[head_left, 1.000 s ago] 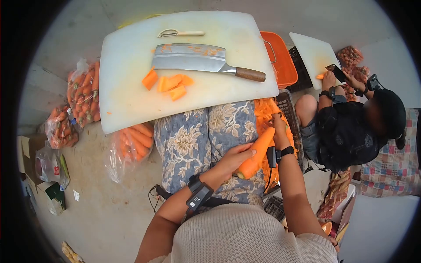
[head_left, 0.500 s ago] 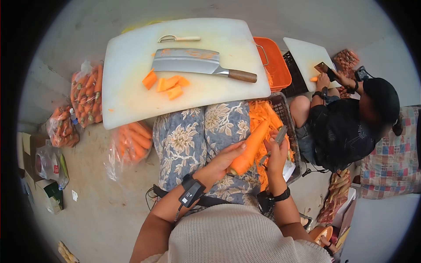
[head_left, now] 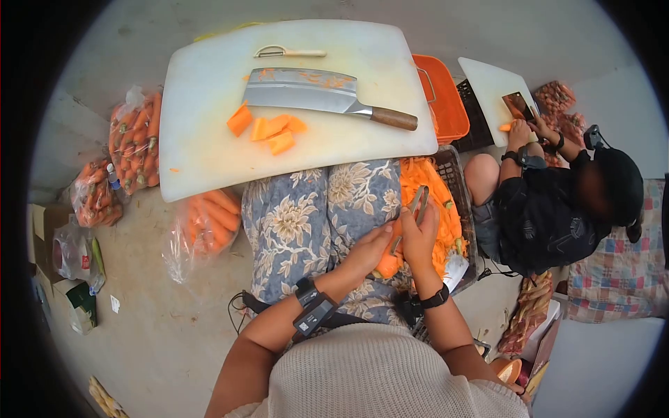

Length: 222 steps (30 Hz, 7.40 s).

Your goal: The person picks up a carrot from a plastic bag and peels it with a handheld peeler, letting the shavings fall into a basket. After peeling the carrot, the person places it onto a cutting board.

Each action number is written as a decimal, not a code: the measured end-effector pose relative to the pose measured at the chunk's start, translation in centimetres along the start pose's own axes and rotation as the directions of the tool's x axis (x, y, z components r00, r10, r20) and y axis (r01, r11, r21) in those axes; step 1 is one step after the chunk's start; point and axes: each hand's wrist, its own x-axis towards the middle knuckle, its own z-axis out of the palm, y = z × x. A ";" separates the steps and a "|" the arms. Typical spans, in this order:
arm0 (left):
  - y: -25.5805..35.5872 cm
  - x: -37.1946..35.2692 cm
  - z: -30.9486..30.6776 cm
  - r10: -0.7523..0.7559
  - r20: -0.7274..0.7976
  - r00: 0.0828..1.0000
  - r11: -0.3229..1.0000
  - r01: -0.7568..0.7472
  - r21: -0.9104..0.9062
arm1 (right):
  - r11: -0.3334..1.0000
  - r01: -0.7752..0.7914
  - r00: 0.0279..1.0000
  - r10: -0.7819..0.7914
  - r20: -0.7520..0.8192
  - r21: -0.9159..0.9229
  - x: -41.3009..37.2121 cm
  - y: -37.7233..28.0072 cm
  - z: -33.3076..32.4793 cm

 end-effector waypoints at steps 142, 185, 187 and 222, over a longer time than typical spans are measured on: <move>2.0 0.0 -1.0 -0.189 0.105 0.976 0.966 0.204 -0.157 | 0.999 -0.017 1.000 0.016 -0.024 -0.038 5.6 3.1 1.9; -0.5 0.1 -1.5 -0.044 0.119 0.992 0.999 0.040 0.035 | 0.833 -0.156 0.975 0.215 -0.052 0.530 -2.5 3.5 -3.6; -0.1 -0.4 -0.8 0.005 0.147 0.989 0.998 -0.014 0.062 | 0.906 -0.055 0.995 0.086 -0.054 0.420 -3.5 0.2 -3.3; 0.5 -0.2 -0.1 0.078 0.101 0.992 0.971 -0.099 0.220 | 0.956 -0.166 0.973 0.199 -0.117 0.240 9.0 9.7 0.6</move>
